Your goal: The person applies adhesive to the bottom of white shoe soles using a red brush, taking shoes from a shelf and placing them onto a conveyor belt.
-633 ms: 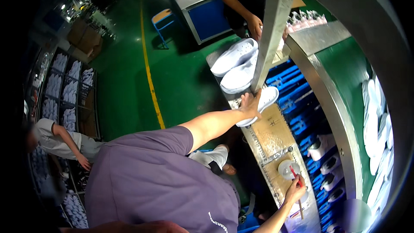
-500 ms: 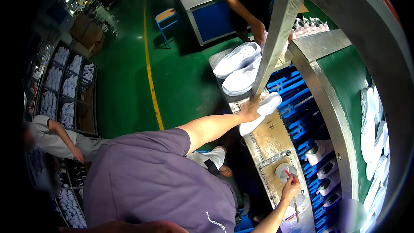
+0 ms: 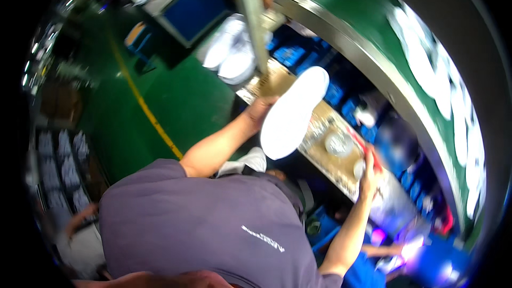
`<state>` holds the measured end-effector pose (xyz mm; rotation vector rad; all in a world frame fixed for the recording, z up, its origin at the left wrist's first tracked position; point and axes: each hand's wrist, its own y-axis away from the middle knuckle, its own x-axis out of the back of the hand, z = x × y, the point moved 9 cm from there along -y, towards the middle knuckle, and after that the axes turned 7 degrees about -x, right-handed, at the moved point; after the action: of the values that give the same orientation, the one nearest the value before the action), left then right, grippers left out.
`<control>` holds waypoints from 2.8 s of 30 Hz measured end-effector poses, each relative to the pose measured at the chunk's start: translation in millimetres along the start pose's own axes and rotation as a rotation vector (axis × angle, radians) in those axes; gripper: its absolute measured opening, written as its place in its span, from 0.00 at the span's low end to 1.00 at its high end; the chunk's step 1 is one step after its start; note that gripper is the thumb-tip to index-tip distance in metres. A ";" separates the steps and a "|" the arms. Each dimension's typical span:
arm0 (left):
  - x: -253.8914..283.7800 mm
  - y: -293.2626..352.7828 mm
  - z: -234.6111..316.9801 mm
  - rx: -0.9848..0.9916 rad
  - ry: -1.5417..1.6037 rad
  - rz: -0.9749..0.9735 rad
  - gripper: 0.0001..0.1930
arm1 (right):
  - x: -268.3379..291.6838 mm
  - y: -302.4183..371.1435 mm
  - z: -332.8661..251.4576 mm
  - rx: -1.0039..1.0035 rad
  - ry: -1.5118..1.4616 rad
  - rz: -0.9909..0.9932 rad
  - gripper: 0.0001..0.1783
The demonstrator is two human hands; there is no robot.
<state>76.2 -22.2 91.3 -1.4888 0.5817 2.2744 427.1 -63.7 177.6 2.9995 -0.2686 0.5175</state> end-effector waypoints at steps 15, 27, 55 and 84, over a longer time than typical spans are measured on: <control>-130.5 46.8 -53.2 0.696 0.331 -0.372 0.47 | -13.8 -29.3 -107.6 0.196 -0.053 -0.395 0.12; -148.0 -6.2 -17.8 0.053 -0.353 -0.332 0.41 | -33.4 45.5 -100.1 0.126 -0.123 -0.304 0.13; -192.4 -0.8 58.8 -0.591 -1.111 -0.233 0.44 | -8.6 70.1 -90.7 0.135 -0.140 -0.146 0.10; -198.7 21.7 12.2 -0.800 -1.807 -0.443 0.41 | -62.6 73.7 -164.3 -0.075 -0.910 -0.255 0.17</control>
<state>131.3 -48.7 281.9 0.6394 -1.0890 2.3749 301.9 -107.4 314.7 2.9010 0.0528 -0.8725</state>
